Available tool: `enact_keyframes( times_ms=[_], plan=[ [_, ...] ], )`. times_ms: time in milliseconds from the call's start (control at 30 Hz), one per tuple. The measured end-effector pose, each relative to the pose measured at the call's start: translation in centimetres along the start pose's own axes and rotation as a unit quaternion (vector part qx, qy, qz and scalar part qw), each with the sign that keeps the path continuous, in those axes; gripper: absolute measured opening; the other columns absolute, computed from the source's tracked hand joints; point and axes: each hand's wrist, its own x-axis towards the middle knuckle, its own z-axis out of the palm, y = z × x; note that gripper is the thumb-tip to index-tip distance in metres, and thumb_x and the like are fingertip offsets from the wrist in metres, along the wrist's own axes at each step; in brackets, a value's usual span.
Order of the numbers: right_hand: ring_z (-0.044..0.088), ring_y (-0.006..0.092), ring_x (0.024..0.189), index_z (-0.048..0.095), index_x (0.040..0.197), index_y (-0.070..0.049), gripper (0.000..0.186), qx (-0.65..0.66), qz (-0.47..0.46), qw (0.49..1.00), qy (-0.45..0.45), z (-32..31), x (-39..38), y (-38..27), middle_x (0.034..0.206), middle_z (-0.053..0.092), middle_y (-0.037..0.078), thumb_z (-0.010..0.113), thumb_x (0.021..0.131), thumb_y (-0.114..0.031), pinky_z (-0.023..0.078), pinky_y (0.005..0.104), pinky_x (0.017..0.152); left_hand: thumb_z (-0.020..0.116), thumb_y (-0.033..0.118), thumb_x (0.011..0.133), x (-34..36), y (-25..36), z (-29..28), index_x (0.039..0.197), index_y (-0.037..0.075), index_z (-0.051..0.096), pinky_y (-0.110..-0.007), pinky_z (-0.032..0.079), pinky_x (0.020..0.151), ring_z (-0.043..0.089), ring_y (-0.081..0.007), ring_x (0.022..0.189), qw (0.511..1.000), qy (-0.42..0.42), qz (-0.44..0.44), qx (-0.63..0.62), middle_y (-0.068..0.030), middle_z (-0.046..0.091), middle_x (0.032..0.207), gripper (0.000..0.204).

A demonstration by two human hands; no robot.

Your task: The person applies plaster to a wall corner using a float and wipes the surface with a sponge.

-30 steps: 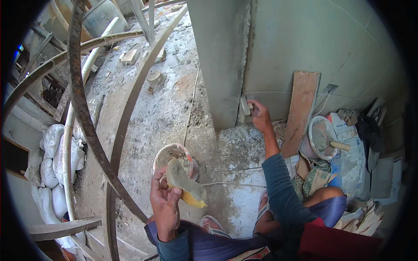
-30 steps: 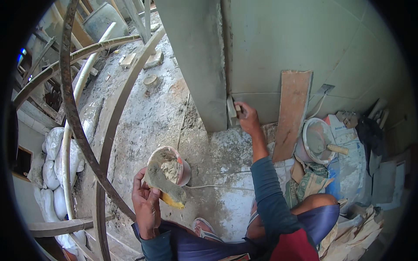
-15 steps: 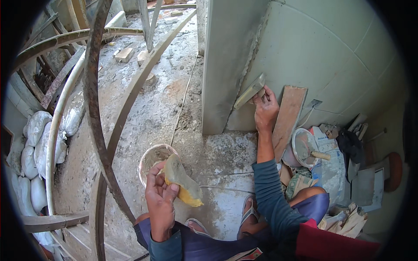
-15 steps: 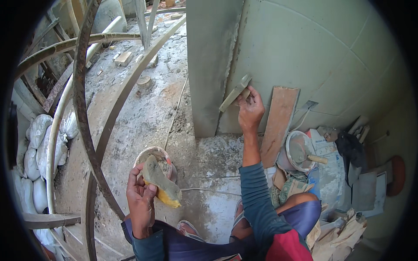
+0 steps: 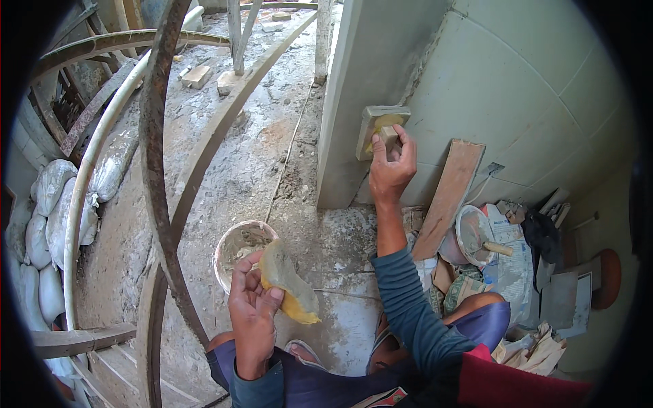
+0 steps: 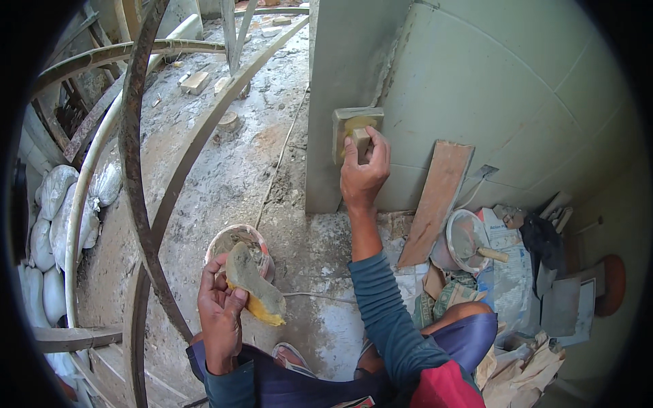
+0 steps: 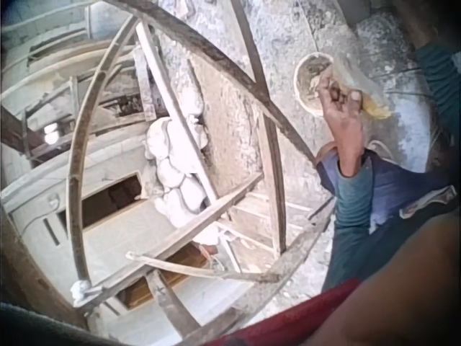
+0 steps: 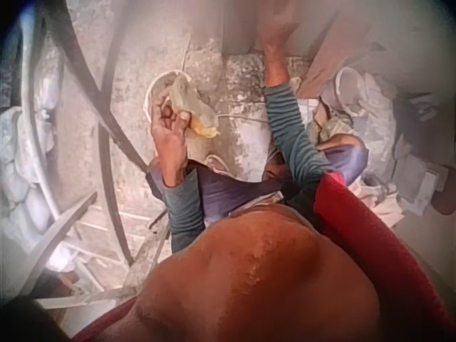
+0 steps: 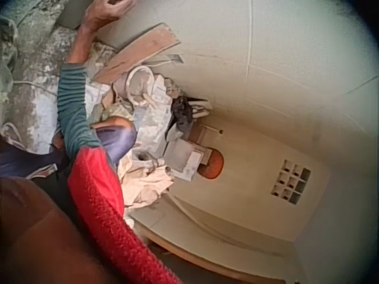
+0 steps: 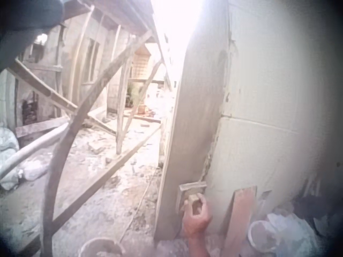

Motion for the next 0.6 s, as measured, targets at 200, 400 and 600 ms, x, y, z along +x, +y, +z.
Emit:
enact_keyframes(
  times_ms=[200, 400, 600],
  plan=[
    [0.064, 0.0374, 0.097, 0.061, 0.111, 0.004, 0.036, -0.132, -0.109, 0.984, 0.043, 2.6, -0.6, 0.1, 0.107, 0.062, 0.02, 0.075, 0.079, -0.003, 0.054, 0.0437, 0.083, 0.063, 0.001, 0.088, 0.4, -0.3, -0.4, 0.138, -0.001, 0.041, -0.03, 0.047, 0.095, 0.061, -0.0174, 0.107, 1.0, -0.005, -0.002, 0.003, -0.0135, 0.062, 0.116, 0.054],
    [0.065, 0.0381, 0.096, 0.062, 0.111, 0.004, 0.036, -0.097, -0.156, 0.98, -0.078, 2.9, -3.7, -0.5, 0.105, 0.064, 0.021, 0.075, 0.078, -0.003, 0.053, 0.0436, 0.083, 0.069, 0.007, 0.088, 0.5, -0.7, -0.4, 0.139, -0.001, 0.04, -0.032, 0.048, 0.098, 0.061, -0.0188, 0.11, 1.0, -0.009, -0.004, -0.007, -0.0139, 0.062, 0.12, 0.059],
    [0.065, 0.0249, 0.104, 0.058, 0.12, 0.009, 0.035, 0.115, 0.091, 0.988, 0.038, -0.9, 0.1, -2.2, 0.111, 0.065, 0.016, 0.068, 0.087, 0.002, 0.055, 0.0372, 0.086, 0.073, 0.012, 0.087, 0.3, -0.6, -0.8, 0.139, 0.0, 0.039, -0.034, 0.047, 0.102, 0.06, -0.0204, 0.114, 1.0, -0.017, 0.001, -0.017, -0.0142, 0.062, 0.123, 0.063]
  ],
)
